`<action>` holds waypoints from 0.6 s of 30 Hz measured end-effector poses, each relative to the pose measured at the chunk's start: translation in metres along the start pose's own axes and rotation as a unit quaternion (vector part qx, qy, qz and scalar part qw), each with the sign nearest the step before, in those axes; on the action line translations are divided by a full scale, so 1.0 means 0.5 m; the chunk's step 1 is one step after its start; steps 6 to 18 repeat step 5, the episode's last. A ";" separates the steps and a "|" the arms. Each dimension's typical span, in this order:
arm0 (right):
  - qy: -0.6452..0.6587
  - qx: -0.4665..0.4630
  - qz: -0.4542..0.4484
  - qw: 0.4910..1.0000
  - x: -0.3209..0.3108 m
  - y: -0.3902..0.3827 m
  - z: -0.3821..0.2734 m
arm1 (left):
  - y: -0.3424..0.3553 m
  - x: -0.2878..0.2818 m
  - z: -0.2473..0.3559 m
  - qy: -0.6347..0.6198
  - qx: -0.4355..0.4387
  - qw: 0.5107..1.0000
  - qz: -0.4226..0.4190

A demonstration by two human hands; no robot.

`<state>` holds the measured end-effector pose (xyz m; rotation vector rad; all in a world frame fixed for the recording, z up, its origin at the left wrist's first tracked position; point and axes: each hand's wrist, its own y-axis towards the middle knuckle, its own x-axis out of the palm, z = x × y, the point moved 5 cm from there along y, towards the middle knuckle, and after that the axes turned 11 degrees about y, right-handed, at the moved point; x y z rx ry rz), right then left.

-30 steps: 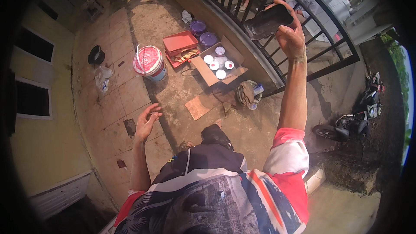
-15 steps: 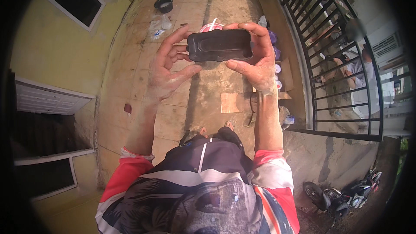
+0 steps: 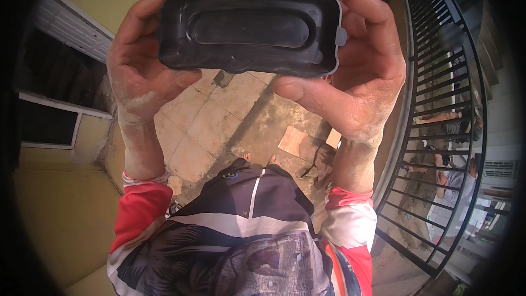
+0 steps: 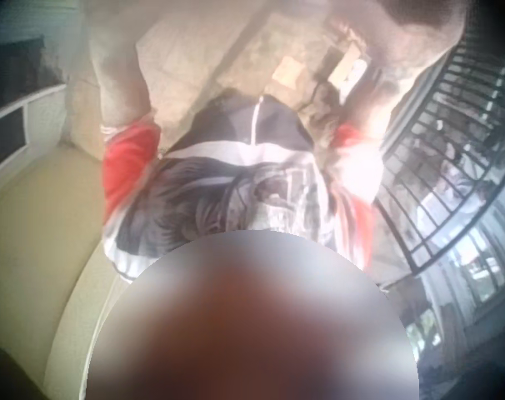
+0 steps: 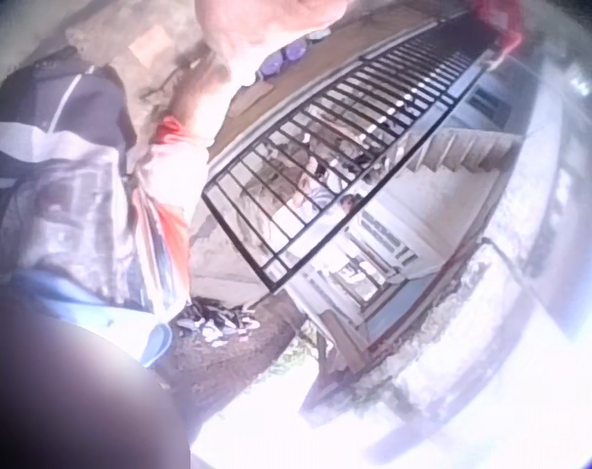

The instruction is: The person applies white plaster to a yellow exterior wall using a red plastic scraper and a metal trowel. They repeatedly scoop plaster from the trowel onto the scraper and smooth it onto the wall surface. After finishing, the person washes the tools in a bucket of water.

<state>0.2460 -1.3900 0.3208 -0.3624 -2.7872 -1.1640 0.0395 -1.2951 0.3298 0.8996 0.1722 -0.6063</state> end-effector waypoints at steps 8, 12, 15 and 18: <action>-0.090 -0.121 -0.084 0.985 -0.006 0.034 -0.016 | -0.033 -0.060 0.041 0.068 0.073 0.986 0.135; -0.090 -0.121 -0.084 0.985 -0.006 0.034 -0.016 | -0.033 -0.060 0.041 0.068 0.073 0.986 0.135; -0.090 -0.121 -0.084 0.985 -0.006 0.034 -0.016 | -0.033 -0.060 0.041 0.068 0.073 0.986 0.135; -0.090 -0.121 -0.084 0.985 -0.006 0.034 -0.016 | -0.033 -0.060 0.041 0.068 0.073 0.986 0.135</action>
